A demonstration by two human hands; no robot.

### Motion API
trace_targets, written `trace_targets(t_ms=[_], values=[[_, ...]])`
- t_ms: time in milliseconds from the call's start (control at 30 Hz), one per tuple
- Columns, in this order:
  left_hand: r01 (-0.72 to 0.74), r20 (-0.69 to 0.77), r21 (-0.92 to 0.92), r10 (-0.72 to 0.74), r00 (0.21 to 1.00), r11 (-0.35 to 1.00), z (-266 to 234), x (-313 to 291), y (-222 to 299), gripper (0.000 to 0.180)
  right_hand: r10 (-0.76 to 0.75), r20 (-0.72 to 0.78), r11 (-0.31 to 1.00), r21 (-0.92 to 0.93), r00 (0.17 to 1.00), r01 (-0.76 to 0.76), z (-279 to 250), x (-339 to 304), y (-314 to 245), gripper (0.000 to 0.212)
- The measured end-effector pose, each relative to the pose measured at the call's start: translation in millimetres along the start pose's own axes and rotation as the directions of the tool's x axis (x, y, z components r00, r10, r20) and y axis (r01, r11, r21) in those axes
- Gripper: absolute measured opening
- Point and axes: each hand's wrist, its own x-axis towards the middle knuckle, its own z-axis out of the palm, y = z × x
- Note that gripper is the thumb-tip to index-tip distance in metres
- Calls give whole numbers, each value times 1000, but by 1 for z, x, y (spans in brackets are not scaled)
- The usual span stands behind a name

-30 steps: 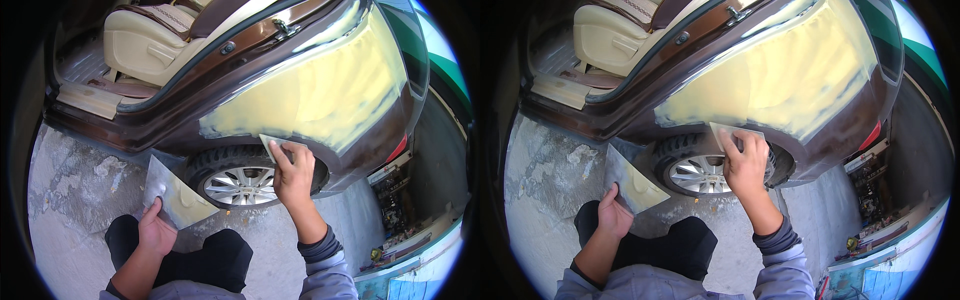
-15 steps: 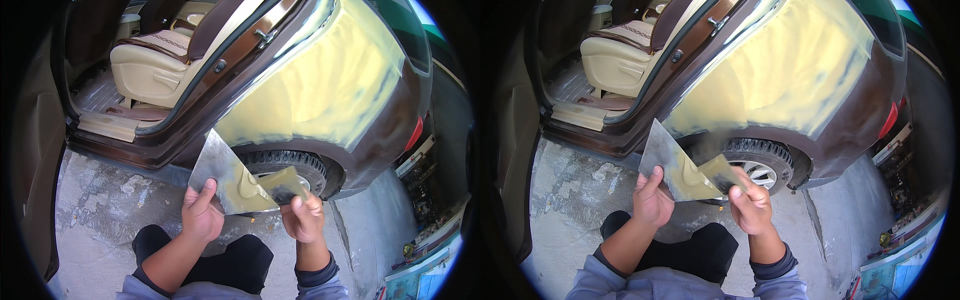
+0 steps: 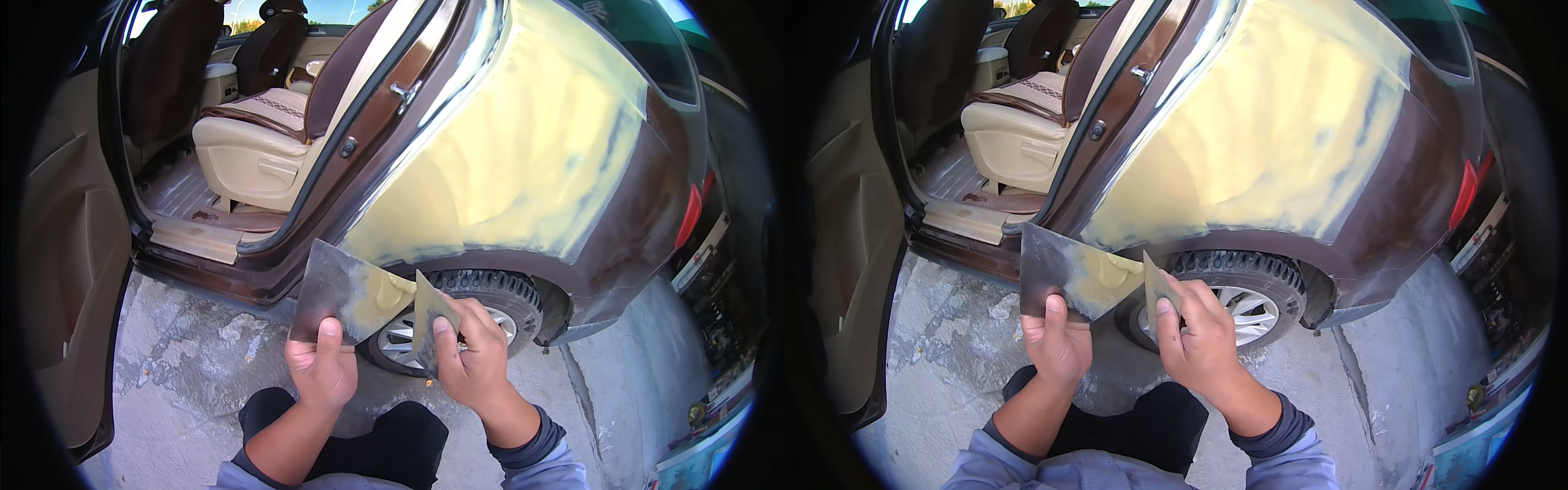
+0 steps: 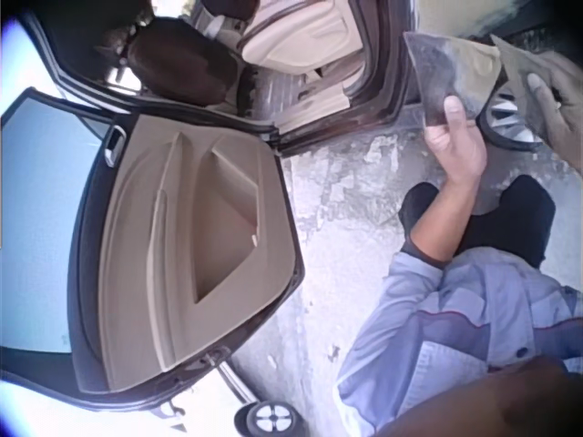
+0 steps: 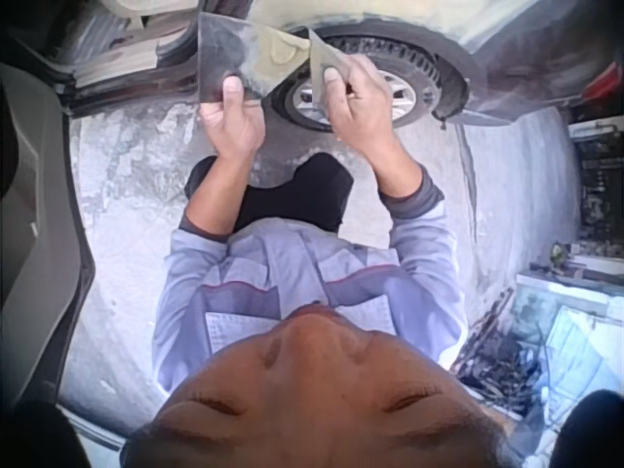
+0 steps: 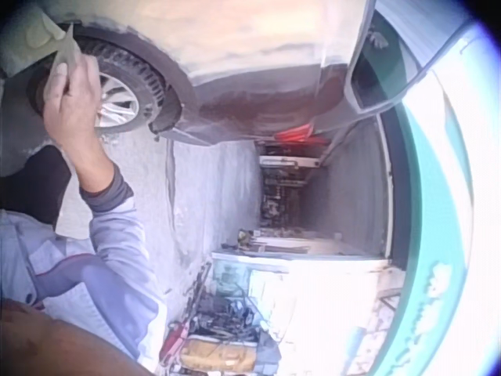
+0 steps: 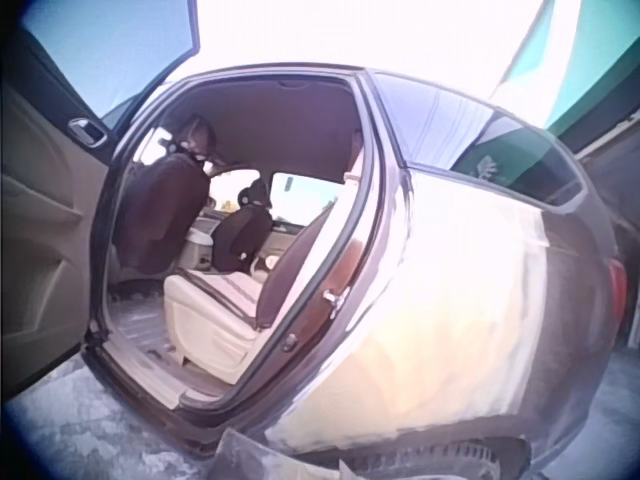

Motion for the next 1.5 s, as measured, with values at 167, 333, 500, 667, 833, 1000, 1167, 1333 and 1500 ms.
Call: trace_targets(t_ms=[167,333,500,667,833,1000,1167,1333,1500], values=[[-243,386,402,77,919,883,-5,5,7,24,520,-120,577,779,846,-244,-4,20,14,28],[91,22,280,-102,995,956,-11,30,-10,32,609,61,266,923,791,-276,-54,74,37,35],[357,-144,-320,-417,897,878,-40,86,-51,42,-275,-33,937,-235,961,260,-68,128,41,54],[407,-162,-387,-495,853,828,-68,97,-82,45,-562,481,335,-612,673,716,-61,169,51,63],[416,-147,-446,-523,840,793,-83,93,-91,44,-519,523,237,-672,676,702,-53,187,48,59],[433,-98,-513,-552,828,741,-91,93,-90,45,-473,558,195,-688,682,699,-47,193,41,57],[410,-101,-543,-542,834,733,-88,94,-87,40,-472,570,171,-689,673,704,-46,199,40,58],[418,-128,-544,-564,815,728,-84,96,-81,36,-482,575,158,-685,661,711,-48,202,41,54],[409,-139,-548,-562,815,730,-83,96,-81,34,-483,579,150,-684,656,714,-46,204,41,54]])
